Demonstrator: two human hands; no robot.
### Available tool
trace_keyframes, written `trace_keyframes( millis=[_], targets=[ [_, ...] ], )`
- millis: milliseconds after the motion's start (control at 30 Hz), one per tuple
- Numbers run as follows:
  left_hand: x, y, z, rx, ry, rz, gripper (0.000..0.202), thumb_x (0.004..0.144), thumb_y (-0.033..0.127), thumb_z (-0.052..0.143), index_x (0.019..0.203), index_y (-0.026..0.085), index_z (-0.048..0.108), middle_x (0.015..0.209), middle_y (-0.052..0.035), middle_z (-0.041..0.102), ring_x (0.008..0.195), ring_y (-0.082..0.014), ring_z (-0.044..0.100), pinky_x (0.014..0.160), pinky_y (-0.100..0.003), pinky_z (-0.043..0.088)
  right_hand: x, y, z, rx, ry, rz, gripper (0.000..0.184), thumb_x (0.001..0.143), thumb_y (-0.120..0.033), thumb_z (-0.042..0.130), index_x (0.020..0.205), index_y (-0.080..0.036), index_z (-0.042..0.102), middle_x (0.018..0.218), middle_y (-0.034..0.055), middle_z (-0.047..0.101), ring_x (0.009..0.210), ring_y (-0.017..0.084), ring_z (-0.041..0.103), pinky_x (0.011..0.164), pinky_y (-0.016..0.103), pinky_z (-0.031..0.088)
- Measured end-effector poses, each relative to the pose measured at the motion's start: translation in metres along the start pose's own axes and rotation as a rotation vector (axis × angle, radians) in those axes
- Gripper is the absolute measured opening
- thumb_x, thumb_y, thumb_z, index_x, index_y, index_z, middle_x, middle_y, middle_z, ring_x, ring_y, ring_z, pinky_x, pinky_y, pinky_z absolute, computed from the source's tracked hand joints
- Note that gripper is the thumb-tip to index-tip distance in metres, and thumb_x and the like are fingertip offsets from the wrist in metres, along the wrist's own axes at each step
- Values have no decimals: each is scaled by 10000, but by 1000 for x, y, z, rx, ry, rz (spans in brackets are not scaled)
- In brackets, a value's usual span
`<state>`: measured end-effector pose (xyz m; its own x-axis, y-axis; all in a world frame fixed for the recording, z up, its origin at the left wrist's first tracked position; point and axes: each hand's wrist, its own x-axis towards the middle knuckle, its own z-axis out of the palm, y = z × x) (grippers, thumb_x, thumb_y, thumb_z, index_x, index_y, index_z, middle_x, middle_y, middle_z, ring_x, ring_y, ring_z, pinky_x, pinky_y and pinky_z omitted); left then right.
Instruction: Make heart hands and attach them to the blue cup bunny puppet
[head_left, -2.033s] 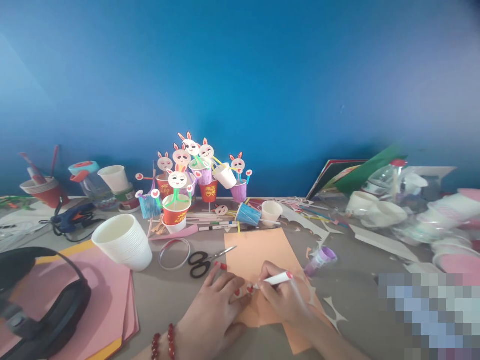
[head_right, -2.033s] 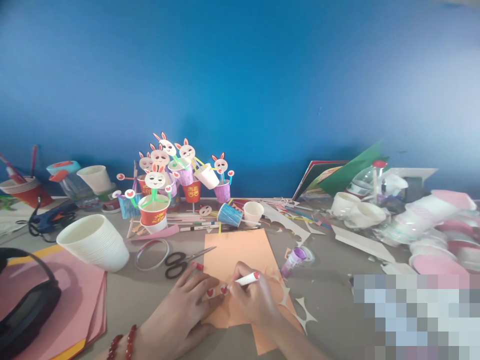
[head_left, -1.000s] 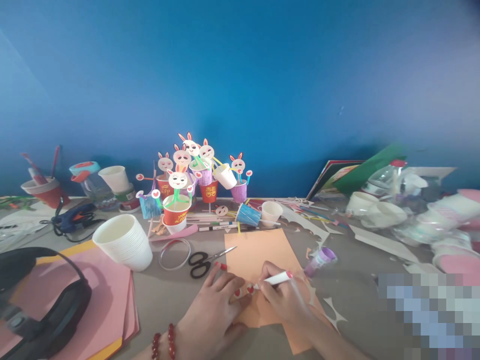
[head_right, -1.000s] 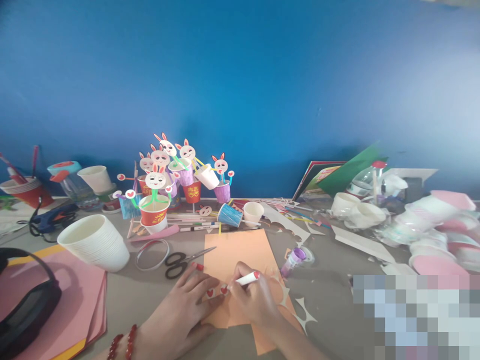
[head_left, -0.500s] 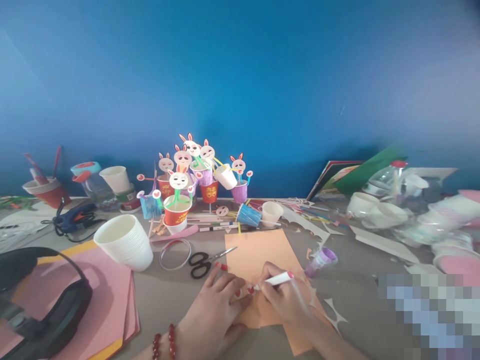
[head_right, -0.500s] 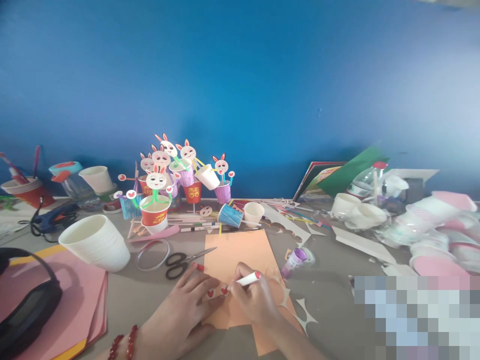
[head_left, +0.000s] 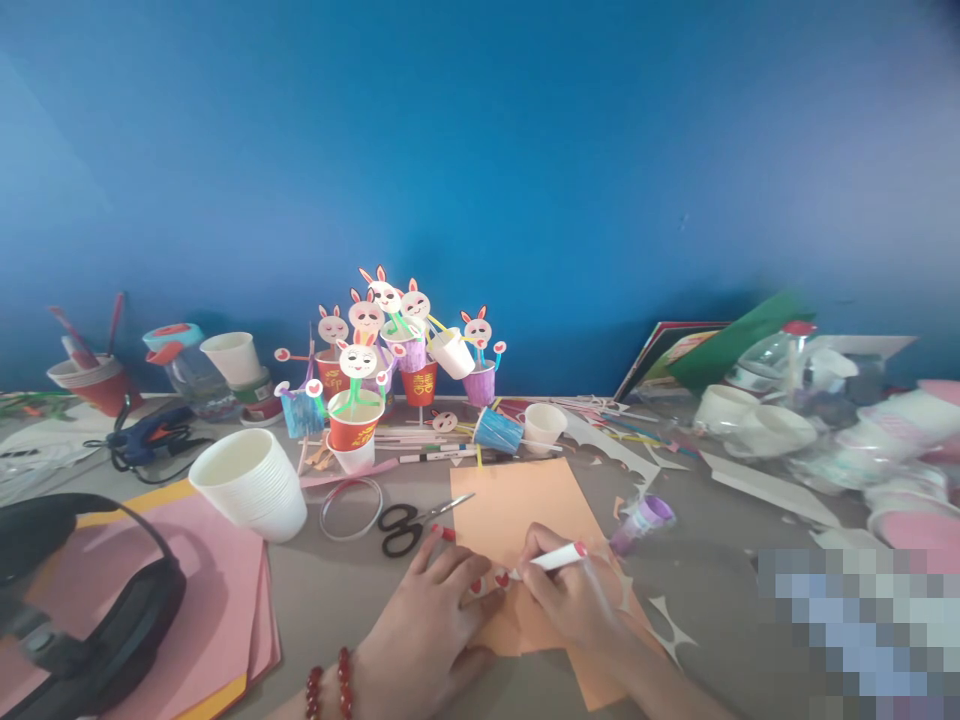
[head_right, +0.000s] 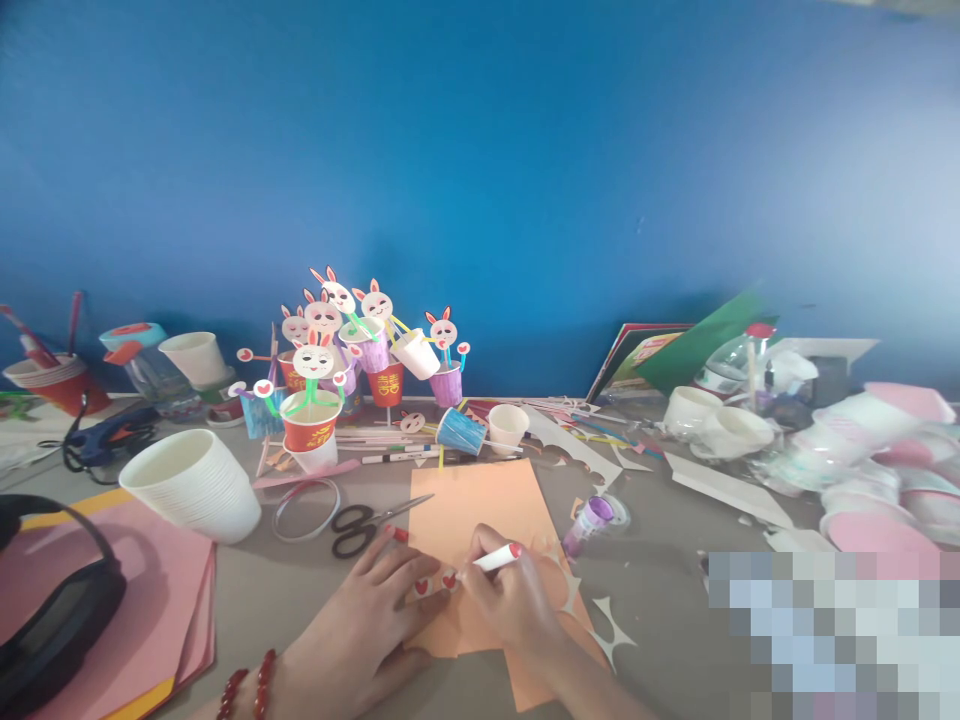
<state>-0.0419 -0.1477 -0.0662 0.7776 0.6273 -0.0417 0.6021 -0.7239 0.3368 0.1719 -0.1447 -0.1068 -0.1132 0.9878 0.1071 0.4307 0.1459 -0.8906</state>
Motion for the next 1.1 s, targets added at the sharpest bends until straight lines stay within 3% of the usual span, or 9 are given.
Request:
trace_keyframes(
  millis=[867,1100],
  targets=[
    [0,-1,3,-6,29,9,453,936,464,563,1358,300,539,1397,-80,587,1299,-311,501,1176,-661,216,0,4,2,47,-49,8,156,787,-259,472,642,-249,415,561,-63,437,538,137,406,504,254,310],
    [-1,0,1,-15,44,15,435,935,444,570,1339,282,558,1386,-89,594,1288,-316,510,1170,-663,229,-2,7,1,68,-36,1,187,807,-233,485,644,-253,395,550,-74,395,528,135,374,496,256,292]
  ],
)
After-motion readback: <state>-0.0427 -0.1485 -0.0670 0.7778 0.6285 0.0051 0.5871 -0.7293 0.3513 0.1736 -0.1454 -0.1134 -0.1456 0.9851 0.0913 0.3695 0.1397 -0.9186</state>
